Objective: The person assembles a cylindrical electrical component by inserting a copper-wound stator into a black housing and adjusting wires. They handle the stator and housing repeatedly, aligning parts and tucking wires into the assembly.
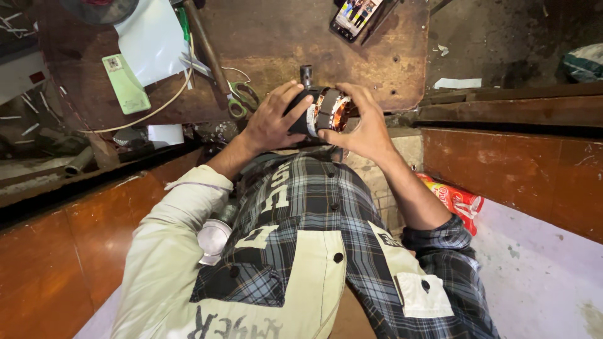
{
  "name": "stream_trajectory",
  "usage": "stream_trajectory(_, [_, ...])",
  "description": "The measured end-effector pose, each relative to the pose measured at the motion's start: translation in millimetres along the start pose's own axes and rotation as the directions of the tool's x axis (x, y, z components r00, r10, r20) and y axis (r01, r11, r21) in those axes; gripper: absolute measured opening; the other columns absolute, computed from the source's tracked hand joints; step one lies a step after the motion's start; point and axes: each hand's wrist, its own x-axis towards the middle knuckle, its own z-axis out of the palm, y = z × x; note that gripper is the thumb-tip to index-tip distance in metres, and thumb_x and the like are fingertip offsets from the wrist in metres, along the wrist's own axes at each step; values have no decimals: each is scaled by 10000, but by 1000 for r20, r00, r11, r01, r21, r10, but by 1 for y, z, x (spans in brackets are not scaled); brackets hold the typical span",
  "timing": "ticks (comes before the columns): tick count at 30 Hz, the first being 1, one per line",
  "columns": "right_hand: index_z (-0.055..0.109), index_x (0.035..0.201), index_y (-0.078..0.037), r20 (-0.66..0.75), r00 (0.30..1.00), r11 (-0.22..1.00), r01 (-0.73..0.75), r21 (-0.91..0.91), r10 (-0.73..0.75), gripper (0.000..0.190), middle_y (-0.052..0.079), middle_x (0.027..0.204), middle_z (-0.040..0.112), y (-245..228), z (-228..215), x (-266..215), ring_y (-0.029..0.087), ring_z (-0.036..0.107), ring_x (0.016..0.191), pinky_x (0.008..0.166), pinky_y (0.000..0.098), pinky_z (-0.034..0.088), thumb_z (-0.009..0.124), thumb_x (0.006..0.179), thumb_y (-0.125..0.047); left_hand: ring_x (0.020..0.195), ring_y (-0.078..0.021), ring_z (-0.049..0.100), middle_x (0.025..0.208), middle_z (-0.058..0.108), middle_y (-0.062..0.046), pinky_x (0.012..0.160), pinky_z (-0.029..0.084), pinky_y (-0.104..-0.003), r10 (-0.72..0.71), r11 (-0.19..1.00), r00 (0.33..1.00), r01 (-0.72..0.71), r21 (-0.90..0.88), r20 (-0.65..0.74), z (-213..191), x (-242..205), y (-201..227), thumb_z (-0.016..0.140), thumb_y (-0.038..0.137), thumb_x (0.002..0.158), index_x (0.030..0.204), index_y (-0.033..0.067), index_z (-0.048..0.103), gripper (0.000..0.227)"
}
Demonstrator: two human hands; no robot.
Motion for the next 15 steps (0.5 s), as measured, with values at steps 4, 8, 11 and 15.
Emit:
stream_trajectory(4, [564, 1417, 2, 7, 1000, 999, -8, 32, 8, 878, 175, 1360, 594, -4, 2, 1, 296, 618, 1261, 1059, 375, 519, 931, 665, -265, 1421, -432, 408, 1510, 367, -199, 1169, 435, -566, 8, 1000, 1000, -8, 9, 10, -1, -2, 0, 944, 336, 749, 1572, 118, 369, 1028])
stream_trajectory(8, [557, 1426, 2, 42, 998, 998, -55, 16, 54, 906, 175, 1361, 594, -6, 1, -1, 297, 616, 1261, 1058, 380, 516, 933, 650, -276, 1419, -431, 422, 1498, 382, -198, 1179, 438, -564, 30, 999, 1000, -30, 13, -2, 0, -2, 2, 921, 356, 795, 1568, 111, 386, 972])
stream_trajectory(11, [552, 1446, -1, 63, 995, 997, -70, -9, 71, 926, 187, 1379, 578, -7, 0, -3, 313, 601, 1279, 1077, 390, 498, 926, 642, -267, 1405, -429, 433, 1488, 395, -200, 1172, 435, -568, 44, 999, 999, -44, 28, -3, -1, -1, 3, 905, 372, 809, 1554, 100, 400, 941])
stream_trajectory(15, [558, 1452, -8, 82, 992, 995, -98, -21, 100, 934, 199, 1392, 562, -6, 2, -5, 326, 586, 1294, 1093, 398, 481, 914, 630, -274, 1394, -426, 437, 1478, 398, -197, 1172, 430, -567, 59, 998, 998, -59, 23, 3, 0, -2, 4, 898, 406, 801, 1542, 102, 409, 939])
